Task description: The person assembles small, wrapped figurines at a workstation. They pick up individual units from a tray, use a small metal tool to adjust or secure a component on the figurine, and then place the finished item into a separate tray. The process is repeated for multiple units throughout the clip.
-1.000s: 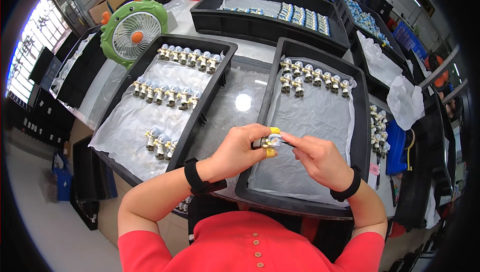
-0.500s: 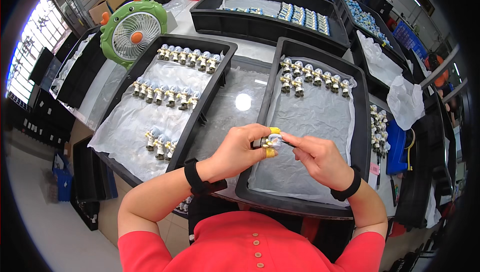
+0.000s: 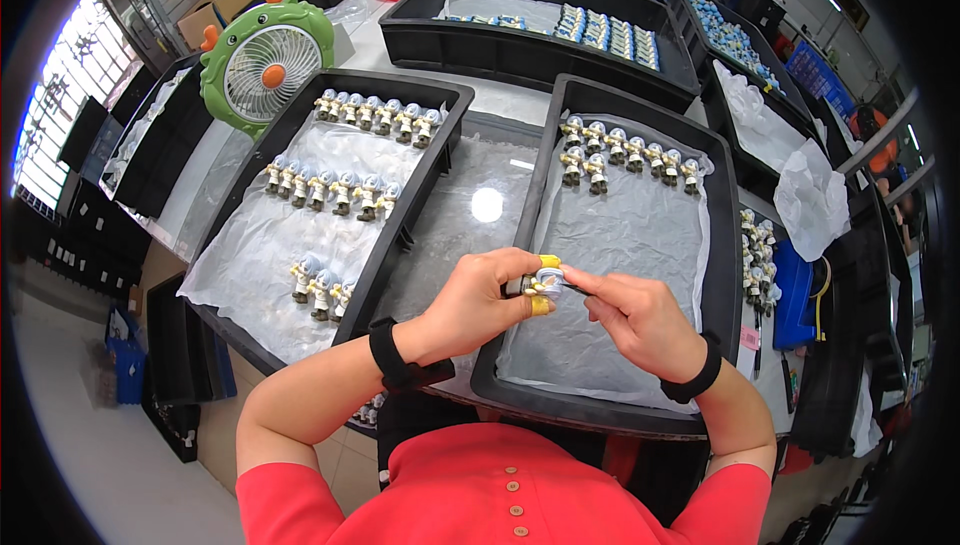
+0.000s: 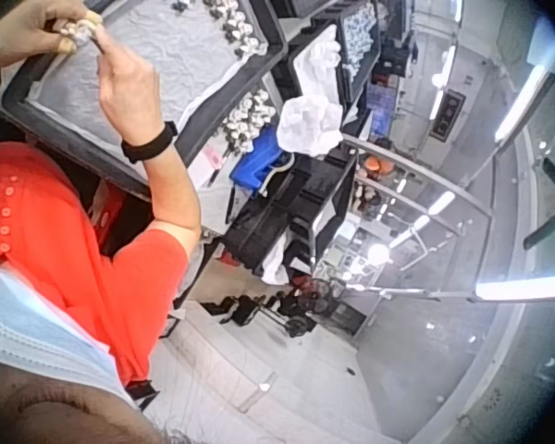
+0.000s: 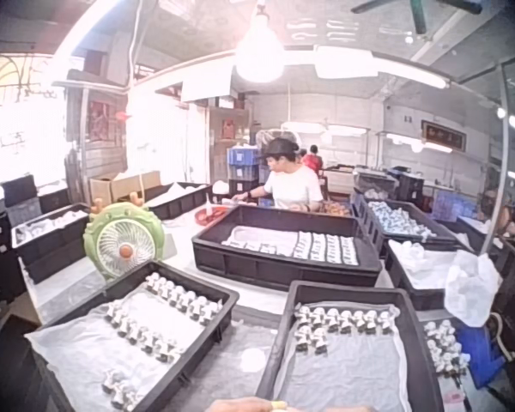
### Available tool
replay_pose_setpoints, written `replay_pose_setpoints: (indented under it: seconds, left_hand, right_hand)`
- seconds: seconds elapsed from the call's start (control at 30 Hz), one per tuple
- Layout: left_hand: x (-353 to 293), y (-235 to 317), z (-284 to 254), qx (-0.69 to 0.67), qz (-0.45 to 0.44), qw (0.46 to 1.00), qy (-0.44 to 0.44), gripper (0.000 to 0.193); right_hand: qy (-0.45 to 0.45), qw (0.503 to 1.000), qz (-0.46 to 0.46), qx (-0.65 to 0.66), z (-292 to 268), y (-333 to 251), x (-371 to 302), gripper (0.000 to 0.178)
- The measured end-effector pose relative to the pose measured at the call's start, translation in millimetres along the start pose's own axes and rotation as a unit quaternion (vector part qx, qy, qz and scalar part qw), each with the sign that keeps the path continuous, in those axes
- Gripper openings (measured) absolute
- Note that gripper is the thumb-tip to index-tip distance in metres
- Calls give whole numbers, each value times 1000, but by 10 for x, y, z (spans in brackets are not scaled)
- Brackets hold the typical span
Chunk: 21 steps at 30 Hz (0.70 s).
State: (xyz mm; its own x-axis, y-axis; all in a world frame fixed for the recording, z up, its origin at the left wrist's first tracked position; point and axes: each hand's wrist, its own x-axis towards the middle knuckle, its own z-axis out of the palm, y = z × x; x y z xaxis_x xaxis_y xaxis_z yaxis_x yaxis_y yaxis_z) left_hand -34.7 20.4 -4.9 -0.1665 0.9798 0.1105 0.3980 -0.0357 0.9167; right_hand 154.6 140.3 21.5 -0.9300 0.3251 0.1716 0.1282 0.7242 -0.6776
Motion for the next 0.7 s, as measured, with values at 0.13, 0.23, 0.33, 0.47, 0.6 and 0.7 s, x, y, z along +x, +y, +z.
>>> replay_pose_setpoints:
  seconds: [0.13,0.23,0.33,0.47,0.6,0.7]
  left_hand:
    - [1,-5,-3,-1,-1,1000,-2,39]
    - [-3,-35,13,-12,6,1000,4,39]
    - [5,36,-14,5,-12,1000,-8,38]
    - [-3,-15,11,-10,-1,1000,1,38]
    - [1,0,3,-6,-7,1000,-2,38]
    - [11,44,-15,-30,-35,999,-20,38]
  right_hand:
    - [0,1000,-2,7,1,15,0,42]
    - [1,1000,-3,8,7,3,-4,43]
    - [0,1000,-2,-2,-2,21,-4,43]
    - [4,1000,-1,13,8,3,-8,43]
    - [8,1000,-3,1,4,2,1,42]
    - [3,999,14,32,-24,6,-4,42]
